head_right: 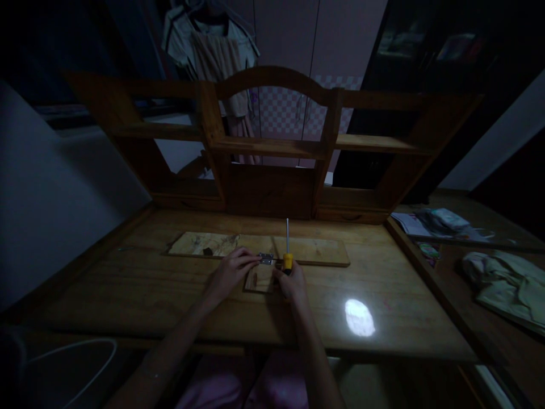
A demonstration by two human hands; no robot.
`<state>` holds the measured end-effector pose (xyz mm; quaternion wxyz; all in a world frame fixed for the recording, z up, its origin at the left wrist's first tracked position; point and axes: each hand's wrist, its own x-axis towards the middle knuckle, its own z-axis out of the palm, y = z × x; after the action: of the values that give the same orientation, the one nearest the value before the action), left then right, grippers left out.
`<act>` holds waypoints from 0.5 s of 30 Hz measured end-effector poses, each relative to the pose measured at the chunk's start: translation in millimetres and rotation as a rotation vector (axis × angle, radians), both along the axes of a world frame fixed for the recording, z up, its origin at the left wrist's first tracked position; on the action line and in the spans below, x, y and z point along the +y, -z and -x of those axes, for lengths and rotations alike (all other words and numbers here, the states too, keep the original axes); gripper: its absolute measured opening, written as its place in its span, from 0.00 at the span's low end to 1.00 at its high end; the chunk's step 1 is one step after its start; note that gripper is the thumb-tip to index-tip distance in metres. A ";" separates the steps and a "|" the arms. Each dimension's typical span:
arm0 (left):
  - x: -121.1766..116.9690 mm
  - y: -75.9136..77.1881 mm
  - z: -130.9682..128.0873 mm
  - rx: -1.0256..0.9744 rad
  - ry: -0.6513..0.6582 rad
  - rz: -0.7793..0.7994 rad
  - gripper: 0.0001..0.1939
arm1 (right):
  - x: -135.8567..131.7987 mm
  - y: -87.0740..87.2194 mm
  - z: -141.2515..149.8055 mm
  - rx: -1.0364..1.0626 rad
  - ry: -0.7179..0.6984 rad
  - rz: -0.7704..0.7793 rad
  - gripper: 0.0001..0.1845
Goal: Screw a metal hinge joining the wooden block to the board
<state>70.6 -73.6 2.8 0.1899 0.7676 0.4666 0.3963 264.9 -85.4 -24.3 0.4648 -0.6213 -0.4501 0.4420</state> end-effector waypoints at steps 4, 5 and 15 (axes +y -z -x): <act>-15.4 -3.4 0.6 -0.088 -0.150 0.076 0.18 | -1.0 -0.2 -1.0 -0.004 -0.020 0.023 0.15; -21.9 -1.7 0.6 -0.105 -0.191 0.118 0.19 | -1.5 -0.9 -1.2 -0.009 -0.021 0.025 0.14; -71.1 19.2 -19.6 0.060 -0.310 0.103 0.25 | -1.9 -4.8 -2.6 -0.061 -0.038 0.000 0.12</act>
<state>90.2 -144.7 -16.4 0.1516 0.6870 0.6048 0.3732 267.6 -87.4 -19.5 0.4426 -0.6258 -0.4756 0.4316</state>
